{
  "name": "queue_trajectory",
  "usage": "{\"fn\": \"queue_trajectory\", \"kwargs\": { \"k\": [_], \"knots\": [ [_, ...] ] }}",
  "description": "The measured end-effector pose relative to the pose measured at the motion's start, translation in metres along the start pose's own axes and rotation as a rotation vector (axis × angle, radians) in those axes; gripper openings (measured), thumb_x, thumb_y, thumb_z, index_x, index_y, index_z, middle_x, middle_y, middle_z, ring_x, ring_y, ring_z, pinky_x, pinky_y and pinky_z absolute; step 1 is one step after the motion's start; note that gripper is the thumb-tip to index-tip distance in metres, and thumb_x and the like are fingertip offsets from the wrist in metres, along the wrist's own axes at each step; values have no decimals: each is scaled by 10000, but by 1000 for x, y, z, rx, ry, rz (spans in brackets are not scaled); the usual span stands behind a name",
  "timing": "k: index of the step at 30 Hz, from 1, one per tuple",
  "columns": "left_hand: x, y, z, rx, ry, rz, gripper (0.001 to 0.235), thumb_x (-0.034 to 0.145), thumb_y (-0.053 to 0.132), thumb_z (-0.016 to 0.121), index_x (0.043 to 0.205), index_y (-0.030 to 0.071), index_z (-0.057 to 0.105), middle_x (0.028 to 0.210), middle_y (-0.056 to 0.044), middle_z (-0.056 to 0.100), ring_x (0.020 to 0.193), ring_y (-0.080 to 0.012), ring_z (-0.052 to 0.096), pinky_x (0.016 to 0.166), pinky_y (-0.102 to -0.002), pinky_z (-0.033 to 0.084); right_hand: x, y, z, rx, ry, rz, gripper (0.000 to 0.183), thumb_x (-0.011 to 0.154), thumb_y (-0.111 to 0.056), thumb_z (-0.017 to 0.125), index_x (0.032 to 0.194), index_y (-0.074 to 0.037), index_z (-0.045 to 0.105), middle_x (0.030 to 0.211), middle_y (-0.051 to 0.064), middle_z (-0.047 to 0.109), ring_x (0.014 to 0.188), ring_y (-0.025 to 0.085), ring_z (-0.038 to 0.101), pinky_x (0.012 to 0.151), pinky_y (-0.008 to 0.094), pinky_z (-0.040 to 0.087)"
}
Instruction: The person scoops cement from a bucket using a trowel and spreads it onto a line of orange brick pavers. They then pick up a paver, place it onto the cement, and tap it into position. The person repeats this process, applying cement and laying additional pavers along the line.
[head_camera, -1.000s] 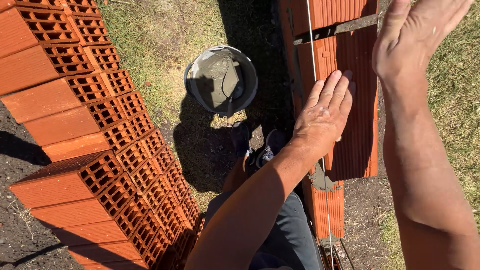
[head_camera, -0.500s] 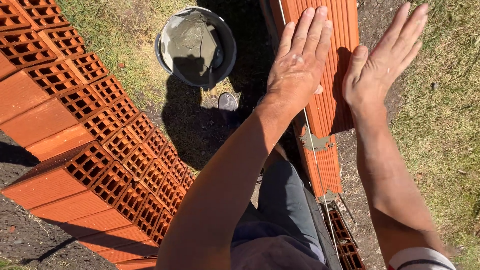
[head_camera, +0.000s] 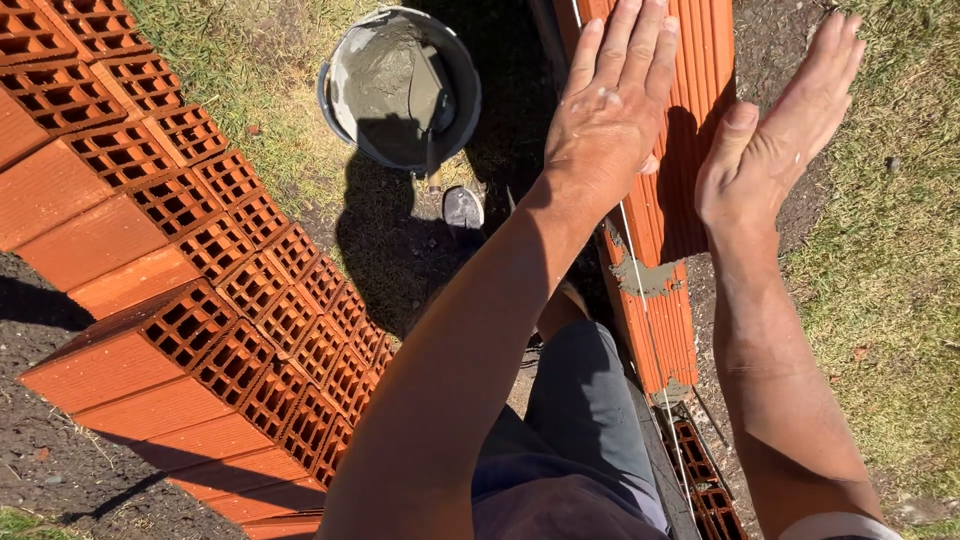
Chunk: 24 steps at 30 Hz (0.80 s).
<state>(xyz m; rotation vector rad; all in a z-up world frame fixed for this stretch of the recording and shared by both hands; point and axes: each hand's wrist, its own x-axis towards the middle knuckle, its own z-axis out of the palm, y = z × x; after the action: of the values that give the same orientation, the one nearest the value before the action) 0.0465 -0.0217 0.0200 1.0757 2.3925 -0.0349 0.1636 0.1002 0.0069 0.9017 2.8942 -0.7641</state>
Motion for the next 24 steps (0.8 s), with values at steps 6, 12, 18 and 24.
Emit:
{"fn": "queue_trajectory", "kwargs": {
  "k": [6,12,18,24],
  "knots": [
    [-68,-17,-13,0,308,48,578,1152,160,638,1597,78,278,1643,-113,221,1562,-284,255,1317,-454,231,-128,-27,12,798,374,-387,345,1150,-329,500,1085,4,564,1016,173,589,692,212,585,559,311,540],
    [-249,-78,85,-637,439,198,415,1112,8,442,1525,37,445,1624,-145,387,1542,-357,401,1296,-532,366,-191,-64,235,775,-468,412,165,900,-261,524,893,-158,394,871,-12,408,838,131,348,745,324,254],
    [-421,-189,261,-534,244,-292,360,930,196,669,1278,107,648,1436,-153,579,1348,-365,530,1086,-473,461,-141,-78,495,596,-767,1099,791,758,-809,515,1198,-157,593,991,5,596,858,165,503,776,392,400],
    [-502,-225,324,-649,-105,-750,549,859,295,710,1380,159,602,1520,-48,504,1408,-260,477,1105,-438,471,-99,-132,516,760,-576,1266,448,981,-446,645,1152,-77,457,673,49,595,430,145,588,343,283,501]
  ]
}}
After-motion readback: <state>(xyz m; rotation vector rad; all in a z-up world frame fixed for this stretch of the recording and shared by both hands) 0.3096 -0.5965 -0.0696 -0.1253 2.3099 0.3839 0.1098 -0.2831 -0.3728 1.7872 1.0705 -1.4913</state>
